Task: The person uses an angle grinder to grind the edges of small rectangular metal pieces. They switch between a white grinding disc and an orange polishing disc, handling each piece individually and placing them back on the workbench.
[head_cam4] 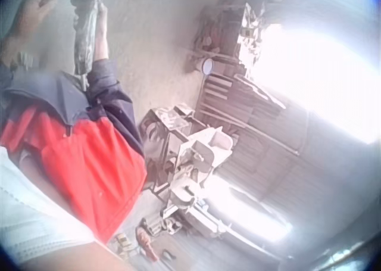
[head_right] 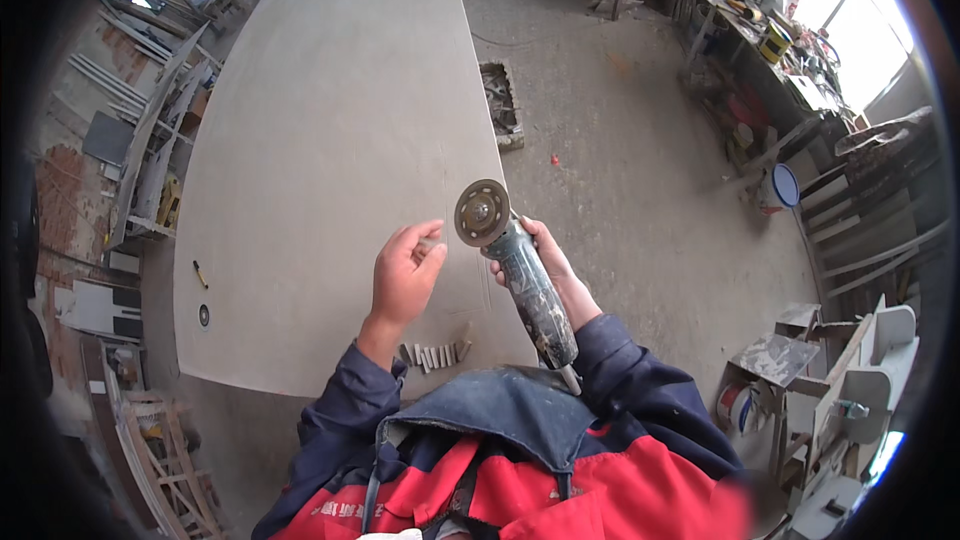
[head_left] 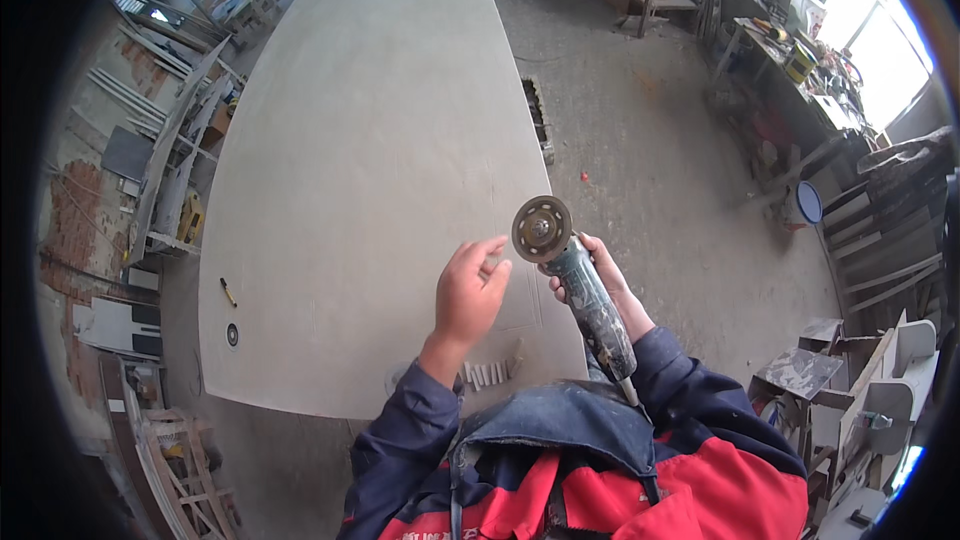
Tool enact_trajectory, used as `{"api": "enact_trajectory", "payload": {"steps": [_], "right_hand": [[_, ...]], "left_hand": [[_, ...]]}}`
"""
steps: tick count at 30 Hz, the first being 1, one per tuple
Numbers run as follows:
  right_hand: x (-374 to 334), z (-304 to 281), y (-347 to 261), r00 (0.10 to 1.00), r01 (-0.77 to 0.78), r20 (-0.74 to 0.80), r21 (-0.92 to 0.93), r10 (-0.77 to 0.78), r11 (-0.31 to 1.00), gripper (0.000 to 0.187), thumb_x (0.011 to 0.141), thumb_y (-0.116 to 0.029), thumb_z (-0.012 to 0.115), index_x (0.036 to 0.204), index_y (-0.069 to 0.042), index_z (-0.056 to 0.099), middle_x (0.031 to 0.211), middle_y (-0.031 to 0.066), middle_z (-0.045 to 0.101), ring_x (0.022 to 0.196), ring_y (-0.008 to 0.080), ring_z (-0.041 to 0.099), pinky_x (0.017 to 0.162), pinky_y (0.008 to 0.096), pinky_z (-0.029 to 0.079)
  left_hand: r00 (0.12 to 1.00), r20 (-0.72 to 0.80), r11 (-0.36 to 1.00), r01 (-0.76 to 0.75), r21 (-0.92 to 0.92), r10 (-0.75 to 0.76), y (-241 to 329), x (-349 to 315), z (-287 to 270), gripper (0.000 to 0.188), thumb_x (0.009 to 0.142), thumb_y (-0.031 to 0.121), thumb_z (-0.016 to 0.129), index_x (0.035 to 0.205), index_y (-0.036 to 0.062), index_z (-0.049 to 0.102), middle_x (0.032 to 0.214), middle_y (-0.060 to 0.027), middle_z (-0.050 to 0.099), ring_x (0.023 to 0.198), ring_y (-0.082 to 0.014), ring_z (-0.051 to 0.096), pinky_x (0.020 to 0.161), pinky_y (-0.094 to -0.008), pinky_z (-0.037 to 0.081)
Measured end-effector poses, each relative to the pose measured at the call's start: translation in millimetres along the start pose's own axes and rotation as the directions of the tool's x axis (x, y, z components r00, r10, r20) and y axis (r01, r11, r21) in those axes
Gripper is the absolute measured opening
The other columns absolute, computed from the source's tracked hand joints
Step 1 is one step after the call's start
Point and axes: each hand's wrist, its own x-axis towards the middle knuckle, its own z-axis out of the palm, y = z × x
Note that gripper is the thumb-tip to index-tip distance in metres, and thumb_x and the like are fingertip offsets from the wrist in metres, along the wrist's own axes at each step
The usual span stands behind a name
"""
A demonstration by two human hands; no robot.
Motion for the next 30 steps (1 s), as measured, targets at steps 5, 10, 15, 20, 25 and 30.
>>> {"api": "enact_trajectory", "payload": {"steps": [5, 10, 15, 20, 25, 30], "right_hand": [[-5.9, 7.3, 19.7, 0.999, -0.036, 0.004, -0.015, 0.036, 0.999, 0.051, 0.102, -0.044, 0.061, 0.134, -0.006, 0.058, 0.108, 0.0218, 0.073, 0.073, 0.0376, 0.075, 0.061, 0.0459, 0.067], [2.0, -4.8, 19.1, 0.995, -0.096, -0.010, 0.012, 0.097, 0.995, 0.049, 0.102, -0.044, 0.060, 0.132, -0.005, 0.060, 0.107, 0.0194, 0.074, 0.076, 0.0373, 0.075, 0.062, 0.0468, 0.067], [5.0, -4.2, 16.5, 0.994, -0.088, -0.071, -0.015, 0.087, 0.996, 0.049, 0.103, -0.045, 0.059, 0.130, -0.004, 0.061, 0.107, 0.0190, 0.074, 0.076, 0.0360, 0.075, 0.063, 0.0457, 0.066], [4.0, 2.5, 18.9, 0.994, -0.106, -0.044, -0.038, 0.104, 0.994, 0.047, 0.102, -0.043, 0.061, 0.128, -0.004, 0.061, 0.104, 0.0182, 0.074, 0.075, 0.0361, 0.075, 0.061, 0.0443, 0.066], [7.4, 0.9, 23.9, 0.991, -0.126, -0.063, -0.065, 0.122, 0.990, 0.047, 0.103, -0.044, 0.061, 0.127, -0.004, 0.062, 0.101, 0.0178, 0.075, 0.075, 0.0352, 0.075, 0.061, 0.0447, 0.066], [3.4, -7.7, 15.8, 0.993, -0.091, -0.075, -0.058, 0.087, 0.994, 0.053, 0.102, -0.045, 0.061, 0.132, -0.001, 0.062, 0.109, 0.0211, 0.074, 0.075, 0.0350, 0.075, 0.063, 0.0449, 0.066]], "left_hand": [[0.987, 0.070, 0.959, -0.155, 0.236, 0.142, 8.7, 22.8, 13.0, 0.020, 0.094, 0.005, 0.073, 0.114, 0.0037, 0.073, 0.102, -0.0086, 0.068, 0.071, -0.0170, 0.063, 0.065, -0.0329, 0.053], [0.963, 0.227, 0.917, -0.216, 0.336, 0.144, 4.9, 17.2, 5.2, 0.026, 0.095, 0.019, 0.078, 0.077, 0.0025, 0.069, 0.068, -0.0102, 0.054, 0.061, -0.0211, 0.057, 0.056, -0.0397, 0.044], [0.976, 0.166, 0.977, -0.165, 0.132, 0.142, 11.7, 5.3, -1.7, 0.022, 0.094, 0.022, 0.081, 0.099, 0.0034, 0.072, 0.086, -0.0071, 0.060, 0.065, -0.0171, 0.054, 0.061, -0.0335, 0.048], [0.957, 0.126, 0.848, -0.290, 0.443, 0.261, -8.3, 14.3, 4.5, 0.081, 0.086, 0.027, 0.087, 0.153, 0.0021, 0.048, 0.149, -0.0215, 0.051, 0.134, -0.0337, 0.056, 0.111, -0.0423, 0.049], [0.989, 0.138, 0.961, -0.096, 0.258, 0.061, -19.1, 17.4, 18.1, 0.096, 0.079, 0.026, 0.090, 0.157, -0.0008, 0.041, 0.157, -0.0247, 0.044, 0.146, -0.0389, 0.046, 0.121, -0.0452, 0.041], [0.996, 0.085, 0.949, -0.006, 0.314, -0.022, -26.4, 25.5, -7.9, 0.095, 0.075, 0.023, 0.089, 0.155, -0.0012, 0.044, 0.152, -0.0237, 0.049, 0.141, -0.0376, 0.050, 0.119, -0.0448, 0.043]]}}
